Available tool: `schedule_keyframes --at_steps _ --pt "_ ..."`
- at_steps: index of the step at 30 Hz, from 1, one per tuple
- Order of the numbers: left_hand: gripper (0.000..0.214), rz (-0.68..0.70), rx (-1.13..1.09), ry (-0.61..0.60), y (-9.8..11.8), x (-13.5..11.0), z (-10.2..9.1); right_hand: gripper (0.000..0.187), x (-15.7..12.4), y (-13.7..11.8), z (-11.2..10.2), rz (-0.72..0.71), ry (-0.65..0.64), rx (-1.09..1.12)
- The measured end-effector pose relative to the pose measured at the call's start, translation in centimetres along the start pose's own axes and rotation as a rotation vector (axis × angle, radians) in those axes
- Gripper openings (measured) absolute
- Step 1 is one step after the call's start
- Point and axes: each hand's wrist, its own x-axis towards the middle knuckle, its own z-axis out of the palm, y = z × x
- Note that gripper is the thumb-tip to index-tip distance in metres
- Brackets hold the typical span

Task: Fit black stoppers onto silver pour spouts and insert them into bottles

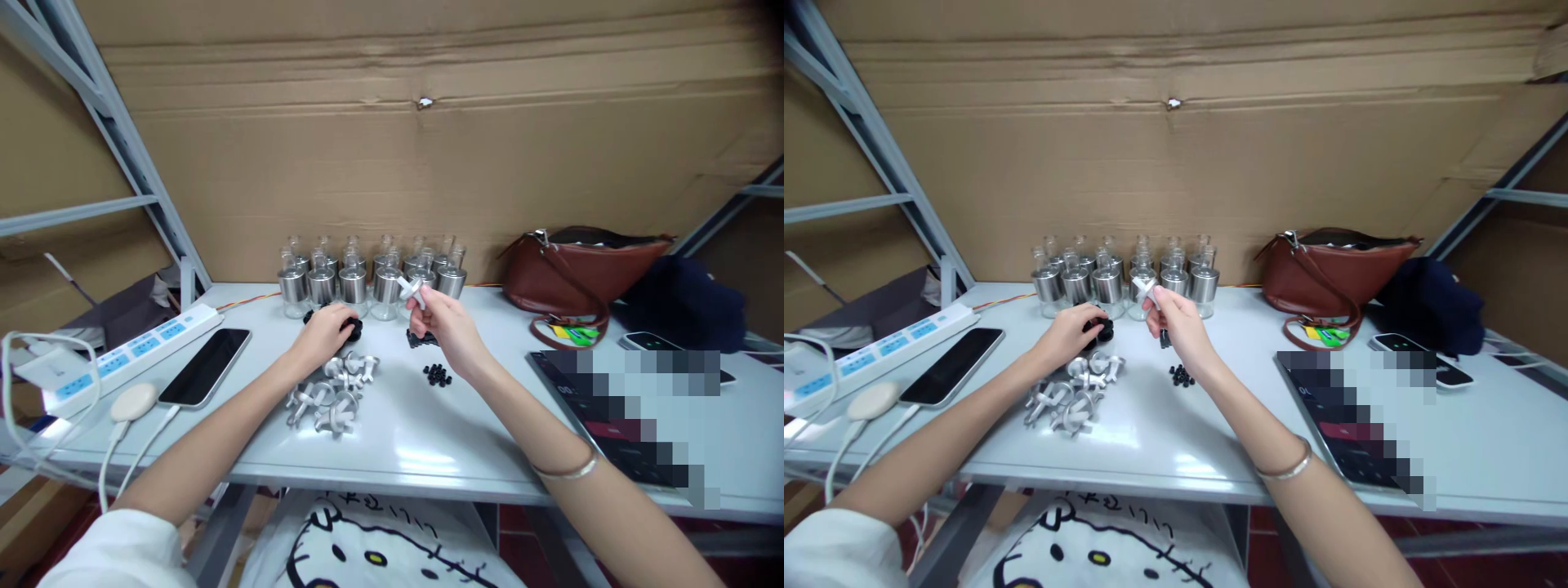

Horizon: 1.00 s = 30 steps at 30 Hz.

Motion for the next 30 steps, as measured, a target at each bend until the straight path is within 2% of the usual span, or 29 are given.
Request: schedule_keyframes --at_steps 6,12,16,19,22,26,28,30 --pt "0.019 0.035 0.013 -0.027 0.0 0.0 0.0 0.042 -0.1 0.2 0.1 -0.016 -0.007 -0.063" --pt "0.022 0.062 -0.009 -0.046 -0.9 0.1 0.4 0.036 0.0 0.1 0.2 -0.018 -0.025 -0.1" --pt "0.033 0.065 0.025 -0.086 -0.9 0.2 0.0 0.03 -0.1 0.4 0.3 -0.034 -0.07 -0.167" --pt "0.038 0.028 0.073 -0.109 -0.8 0.1 -0.4 0.025 -0.1 0.9 0.3 -0.142 -0.016 -0.413" --pt "0.04 0.016 0.083 -0.141 -0.9 -0.1 -0.7 0.02 -0.1 1.5 0.1 -0.202 -0.021 -0.813" --pt "0.049 0.061 -0.028 -0.181 -1.0 -0.4 -1.5 0.021 -0.2 2.3 -0.1 -0.089 -0.152 -1.239" --pt "0.052 0.063 -0.164 -0.168 -0.3 -0.7 -2.5 0.023 -0.4 2.6 0.1 -0.036 -0.233 -1.323" --pt "0.05 -0.003 -0.354 -0.209 0.9 -0.9 -3.8 0.026 -0.7 2.7 0.3 -0.025 -0.341 -1.35"
